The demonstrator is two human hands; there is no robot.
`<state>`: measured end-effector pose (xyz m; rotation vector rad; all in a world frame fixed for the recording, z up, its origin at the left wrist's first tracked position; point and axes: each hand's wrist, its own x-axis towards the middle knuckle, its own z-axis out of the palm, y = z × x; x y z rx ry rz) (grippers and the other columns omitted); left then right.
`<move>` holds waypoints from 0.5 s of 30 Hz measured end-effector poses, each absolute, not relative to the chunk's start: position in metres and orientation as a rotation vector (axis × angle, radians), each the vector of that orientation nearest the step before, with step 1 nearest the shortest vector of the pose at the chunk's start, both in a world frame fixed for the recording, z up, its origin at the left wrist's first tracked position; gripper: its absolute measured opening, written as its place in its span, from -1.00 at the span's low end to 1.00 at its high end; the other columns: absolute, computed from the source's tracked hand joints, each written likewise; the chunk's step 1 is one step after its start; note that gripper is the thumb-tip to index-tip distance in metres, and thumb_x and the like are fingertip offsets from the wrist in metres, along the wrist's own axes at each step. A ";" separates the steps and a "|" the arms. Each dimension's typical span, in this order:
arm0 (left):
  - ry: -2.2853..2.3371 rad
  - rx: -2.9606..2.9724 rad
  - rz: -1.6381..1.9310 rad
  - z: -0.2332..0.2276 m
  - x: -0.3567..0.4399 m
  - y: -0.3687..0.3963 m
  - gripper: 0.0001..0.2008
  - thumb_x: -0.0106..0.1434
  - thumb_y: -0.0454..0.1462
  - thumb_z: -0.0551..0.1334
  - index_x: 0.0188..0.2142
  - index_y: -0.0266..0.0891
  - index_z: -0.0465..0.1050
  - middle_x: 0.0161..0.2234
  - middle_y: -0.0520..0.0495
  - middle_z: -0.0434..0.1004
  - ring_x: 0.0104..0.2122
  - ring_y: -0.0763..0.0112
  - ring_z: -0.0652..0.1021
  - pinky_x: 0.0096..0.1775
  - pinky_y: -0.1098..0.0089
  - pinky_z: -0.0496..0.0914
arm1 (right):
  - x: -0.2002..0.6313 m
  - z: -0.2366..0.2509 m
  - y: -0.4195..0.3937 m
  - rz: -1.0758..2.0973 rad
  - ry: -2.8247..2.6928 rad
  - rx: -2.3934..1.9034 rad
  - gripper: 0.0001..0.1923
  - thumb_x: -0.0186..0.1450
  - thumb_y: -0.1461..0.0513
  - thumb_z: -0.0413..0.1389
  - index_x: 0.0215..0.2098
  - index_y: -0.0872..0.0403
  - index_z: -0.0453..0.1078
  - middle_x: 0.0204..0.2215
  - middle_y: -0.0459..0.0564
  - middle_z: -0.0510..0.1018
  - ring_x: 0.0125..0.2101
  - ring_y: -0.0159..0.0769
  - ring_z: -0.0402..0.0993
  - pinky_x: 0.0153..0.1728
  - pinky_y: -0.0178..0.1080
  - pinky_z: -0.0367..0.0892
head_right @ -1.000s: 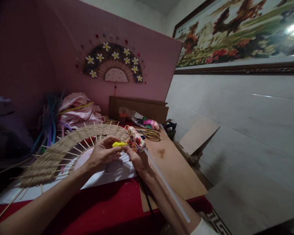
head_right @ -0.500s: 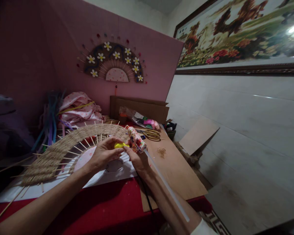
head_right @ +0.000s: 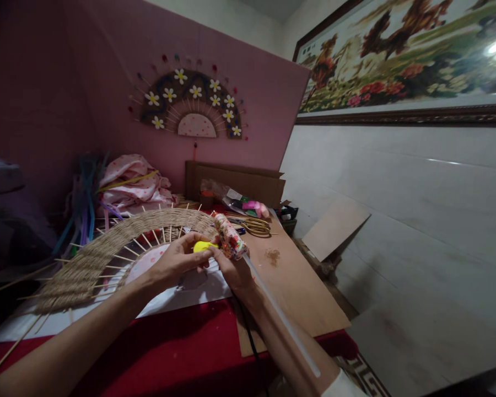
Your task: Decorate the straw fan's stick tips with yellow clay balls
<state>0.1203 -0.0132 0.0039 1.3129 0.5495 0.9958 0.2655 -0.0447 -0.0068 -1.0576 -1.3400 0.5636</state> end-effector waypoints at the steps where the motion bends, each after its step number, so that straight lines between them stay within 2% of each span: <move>1: 0.549 1.334 0.992 0.004 0.120 -0.013 -0.62 -0.01 -0.17 0.40 -0.25 -0.28 0.36 -0.54 0.08 0.44 -0.60 0.54 0.44 -0.57 0.53 0.32 | 0.265 -0.007 -0.045 0.561 -1.337 -1.055 -0.82 0.14 0.14 0.19 -0.33 0.07 0.44 -0.44 -0.05 0.52 -0.46 -0.32 0.42 -0.49 -0.32 0.32; 5: 0.560 1.339 0.961 0.003 0.120 -0.012 -0.70 0.14 -0.08 0.28 -0.39 -0.29 0.36 -0.64 0.10 0.36 -0.75 0.65 0.30 -0.67 0.57 0.15 | 0.265 -0.007 -0.045 0.523 -1.343 -1.042 -0.83 0.14 0.15 0.19 -0.34 0.07 0.46 -0.47 -0.05 0.52 -0.45 -0.30 0.43 -0.49 -0.30 0.33; 12: 0.568 1.314 0.949 0.002 0.119 -0.010 -0.65 0.18 -0.03 0.21 -0.50 -0.28 0.30 -0.62 0.06 0.35 -0.74 0.67 0.26 -0.69 0.58 0.08 | 0.266 -0.004 -0.049 0.540 -1.359 -1.066 -0.81 0.12 0.16 0.21 -0.30 0.05 0.45 -0.52 -0.07 0.51 -0.55 -0.34 0.38 -0.57 -0.31 0.30; 15: 0.594 1.328 0.957 0.002 0.119 -0.011 -0.64 0.17 -0.01 0.21 -0.49 -0.28 0.31 -0.64 0.06 0.34 -0.74 0.66 0.25 -0.70 0.58 0.07 | 0.265 -0.002 -0.050 0.510 -1.371 -1.053 -0.81 0.11 0.15 0.21 -0.31 0.04 0.46 -0.47 -0.05 0.53 -0.50 -0.31 0.42 -0.51 -0.28 0.36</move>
